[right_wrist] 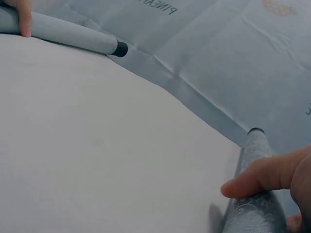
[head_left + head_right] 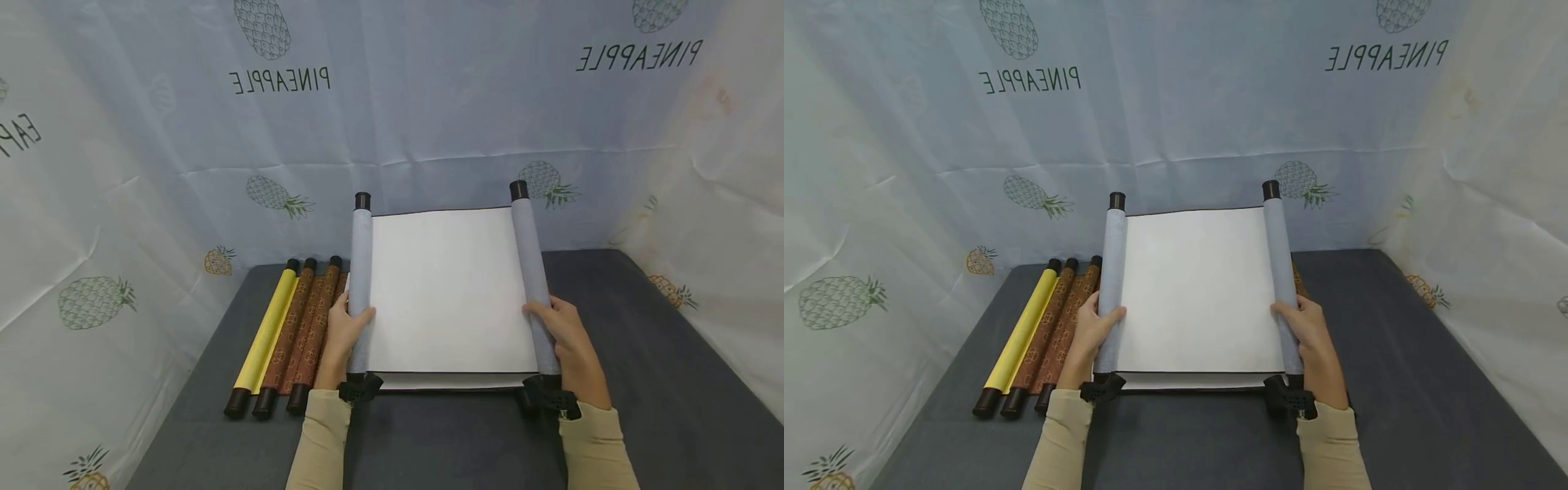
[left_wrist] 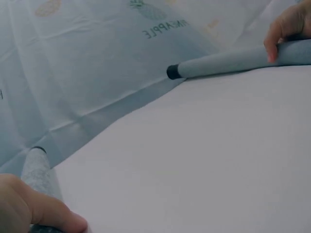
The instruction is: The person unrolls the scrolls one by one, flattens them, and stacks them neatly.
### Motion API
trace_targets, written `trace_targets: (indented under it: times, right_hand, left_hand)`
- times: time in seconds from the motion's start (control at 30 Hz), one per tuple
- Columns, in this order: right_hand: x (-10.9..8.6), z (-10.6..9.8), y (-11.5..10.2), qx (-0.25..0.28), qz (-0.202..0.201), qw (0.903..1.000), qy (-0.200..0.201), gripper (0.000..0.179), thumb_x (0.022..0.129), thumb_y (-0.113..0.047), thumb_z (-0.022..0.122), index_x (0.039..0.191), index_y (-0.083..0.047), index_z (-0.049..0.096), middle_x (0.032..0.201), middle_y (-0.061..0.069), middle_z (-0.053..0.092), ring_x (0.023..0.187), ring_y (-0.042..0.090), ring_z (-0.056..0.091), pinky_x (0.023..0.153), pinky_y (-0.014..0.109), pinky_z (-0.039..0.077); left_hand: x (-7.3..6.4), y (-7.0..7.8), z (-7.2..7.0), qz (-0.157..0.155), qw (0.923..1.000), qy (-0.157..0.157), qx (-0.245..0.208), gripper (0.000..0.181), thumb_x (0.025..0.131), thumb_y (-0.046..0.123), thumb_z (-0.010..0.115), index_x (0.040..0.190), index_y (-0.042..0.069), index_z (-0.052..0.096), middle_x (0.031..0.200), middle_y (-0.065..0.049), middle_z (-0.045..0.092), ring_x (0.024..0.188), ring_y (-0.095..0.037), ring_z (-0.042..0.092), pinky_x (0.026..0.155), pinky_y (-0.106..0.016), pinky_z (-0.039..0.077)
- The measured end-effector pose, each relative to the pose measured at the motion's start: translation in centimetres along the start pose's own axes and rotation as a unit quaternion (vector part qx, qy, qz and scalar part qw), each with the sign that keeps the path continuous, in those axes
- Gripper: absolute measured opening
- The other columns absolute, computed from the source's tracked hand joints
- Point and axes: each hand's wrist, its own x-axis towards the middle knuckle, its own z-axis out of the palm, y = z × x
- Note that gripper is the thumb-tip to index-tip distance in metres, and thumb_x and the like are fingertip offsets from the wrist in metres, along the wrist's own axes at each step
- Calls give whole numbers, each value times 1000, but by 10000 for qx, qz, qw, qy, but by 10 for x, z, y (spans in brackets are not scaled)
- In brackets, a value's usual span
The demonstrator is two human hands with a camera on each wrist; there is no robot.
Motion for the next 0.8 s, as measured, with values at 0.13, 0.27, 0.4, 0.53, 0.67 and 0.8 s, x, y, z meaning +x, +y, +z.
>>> trace_targets:
  times: [0.13,0.27,0.4,0.53,0.67,0.8]
  right_hand:
    - [0,-3,0,1,-33,9996,-264,76,97,-27,51,153,3,9,155,33,19,134,45,32,102,53,36]
    - [-1,-4,0,33,-87,9996,-262,75,97,-24,49,152,6,9,154,34,20,134,45,32,103,52,36]
    - [-1,-3,1,-67,-135,9999,-37,76,96,-29,53,151,8,15,147,33,31,122,39,43,90,40,44]
    - [-2,-3,2,-242,-69,9995,182,78,92,-36,59,146,8,23,134,28,41,108,30,49,77,30,44]
    - [-2,-4,2,-313,-110,9990,283,76,92,-34,59,143,11,26,129,28,44,102,28,50,73,28,43]
    - [-2,-6,4,-368,-260,9986,283,71,94,-31,55,143,12,25,130,28,43,104,28,49,74,27,42]
  left_hand:
    - [0,1,2,-169,9997,-167,-2,65,89,7,59,146,-4,31,142,-31,42,129,-49,45,102,-66,38]
    - [0,2,4,-192,9996,-206,-6,66,90,8,57,147,-4,27,145,-30,37,133,-50,40,104,-68,34]
    - [-1,2,4,-103,9998,-135,-35,67,89,10,61,145,-6,30,142,-31,40,130,-50,43,102,-68,37]
    - [-2,3,3,-74,9999,-137,-20,75,85,17,70,145,-5,31,140,-31,44,127,-48,47,100,-65,40]
    - [-1,2,1,-214,9997,-115,-6,82,81,19,75,147,-3,31,141,-29,44,127,-46,48,101,-62,41]
    - [-1,2,0,-214,9997,-50,96,78,82,17,74,145,-5,33,139,-31,46,126,-47,49,100,-62,43]
